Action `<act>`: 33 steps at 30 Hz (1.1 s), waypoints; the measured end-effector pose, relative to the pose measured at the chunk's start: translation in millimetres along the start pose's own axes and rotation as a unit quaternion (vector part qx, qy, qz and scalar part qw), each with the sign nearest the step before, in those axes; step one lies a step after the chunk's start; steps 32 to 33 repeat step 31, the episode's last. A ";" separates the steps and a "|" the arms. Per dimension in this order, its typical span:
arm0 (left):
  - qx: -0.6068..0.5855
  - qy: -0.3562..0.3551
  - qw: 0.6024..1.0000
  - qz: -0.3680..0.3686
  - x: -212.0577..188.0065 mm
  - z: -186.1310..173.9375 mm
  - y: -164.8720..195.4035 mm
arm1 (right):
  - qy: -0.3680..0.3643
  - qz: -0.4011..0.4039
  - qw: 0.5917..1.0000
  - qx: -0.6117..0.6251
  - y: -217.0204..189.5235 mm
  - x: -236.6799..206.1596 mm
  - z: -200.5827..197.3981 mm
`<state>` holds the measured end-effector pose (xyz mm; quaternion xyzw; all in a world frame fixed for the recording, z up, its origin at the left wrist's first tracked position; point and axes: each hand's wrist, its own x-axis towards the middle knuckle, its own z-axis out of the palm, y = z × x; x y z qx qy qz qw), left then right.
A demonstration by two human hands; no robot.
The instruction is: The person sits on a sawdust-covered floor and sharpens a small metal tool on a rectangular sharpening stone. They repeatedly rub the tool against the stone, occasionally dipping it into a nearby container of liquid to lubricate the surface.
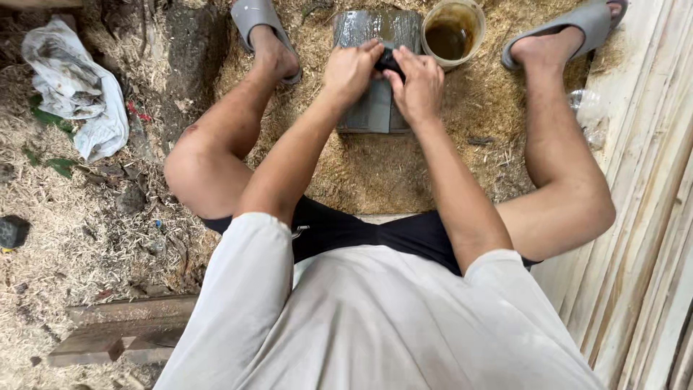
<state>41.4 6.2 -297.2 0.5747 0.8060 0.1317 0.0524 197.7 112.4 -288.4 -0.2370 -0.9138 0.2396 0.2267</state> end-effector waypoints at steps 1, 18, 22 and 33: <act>0.014 -0.030 0.999 -0.015 -2.2 -2.0 2.1 | 0.010 -0.014 1.000 -0.003 -1.2 -1.6 -1.4; -0.054 -0.009 0.998 0.029 -55.7 -50.6 33.8 | -0.050 -0.013 0.999 -0.006 -85.1 -30.3 -64.6; -0.044 -0.032 0.998 0.007 -38.1 -48.1 27.8 | -0.052 0.032 0.998 0.010 -83.2 -12.9 -61.6; 0.012 -0.017 0.999 0.047 -51.3 -30.4 20.9 | -0.117 0.059 0.991 0.004 -63.7 -19.0 -50.6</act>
